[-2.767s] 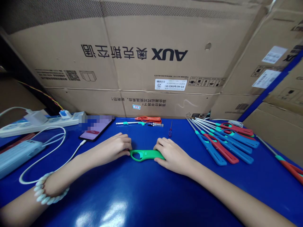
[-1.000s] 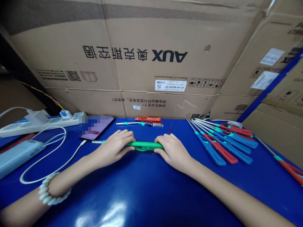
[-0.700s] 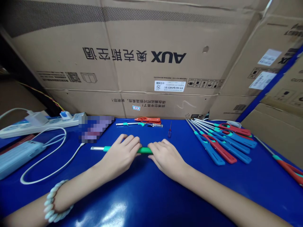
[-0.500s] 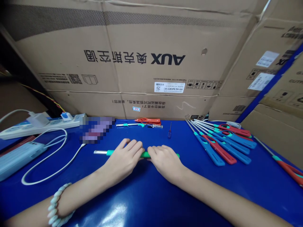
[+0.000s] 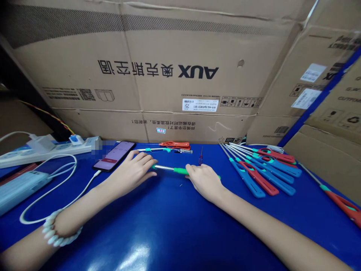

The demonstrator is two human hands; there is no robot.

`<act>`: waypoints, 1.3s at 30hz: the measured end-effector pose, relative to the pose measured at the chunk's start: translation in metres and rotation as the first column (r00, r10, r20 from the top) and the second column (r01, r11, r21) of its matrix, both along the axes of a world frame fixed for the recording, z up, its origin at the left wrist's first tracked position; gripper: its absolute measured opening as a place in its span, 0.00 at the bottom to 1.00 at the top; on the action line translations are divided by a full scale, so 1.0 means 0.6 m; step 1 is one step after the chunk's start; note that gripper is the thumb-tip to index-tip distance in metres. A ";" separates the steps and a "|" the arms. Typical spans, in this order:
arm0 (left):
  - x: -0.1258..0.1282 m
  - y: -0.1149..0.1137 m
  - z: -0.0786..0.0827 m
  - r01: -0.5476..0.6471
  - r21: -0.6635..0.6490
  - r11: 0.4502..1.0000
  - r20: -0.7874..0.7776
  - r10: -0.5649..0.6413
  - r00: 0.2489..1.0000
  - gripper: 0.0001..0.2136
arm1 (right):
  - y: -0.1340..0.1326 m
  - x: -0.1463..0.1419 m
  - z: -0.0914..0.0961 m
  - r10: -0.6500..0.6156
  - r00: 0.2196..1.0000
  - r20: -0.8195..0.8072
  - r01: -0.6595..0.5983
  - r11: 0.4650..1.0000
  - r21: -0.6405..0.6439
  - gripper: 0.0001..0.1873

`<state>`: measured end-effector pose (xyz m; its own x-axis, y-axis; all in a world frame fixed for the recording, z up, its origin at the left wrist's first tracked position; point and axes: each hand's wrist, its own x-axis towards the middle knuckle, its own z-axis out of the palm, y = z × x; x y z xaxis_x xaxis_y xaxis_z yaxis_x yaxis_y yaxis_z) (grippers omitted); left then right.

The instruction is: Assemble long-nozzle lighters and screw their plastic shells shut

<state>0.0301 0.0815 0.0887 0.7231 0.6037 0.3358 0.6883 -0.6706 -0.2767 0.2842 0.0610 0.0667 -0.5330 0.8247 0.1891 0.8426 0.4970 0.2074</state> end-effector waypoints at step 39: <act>0.064 -0.060 -0.040 0.168 0.351 0.921 0.030 -0.190 0.981 0.10 | -0.052 -0.033 0.014 0.026 1.000 0.011 -0.024 0.989 -0.148 0.07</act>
<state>0.0682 0.0456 0.0646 0.7790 0.3051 0.5478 0.5893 -0.6549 -0.4732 0.2645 0.0298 0.0751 -0.5554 0.8295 0.0589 0.8273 0.5439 0.1403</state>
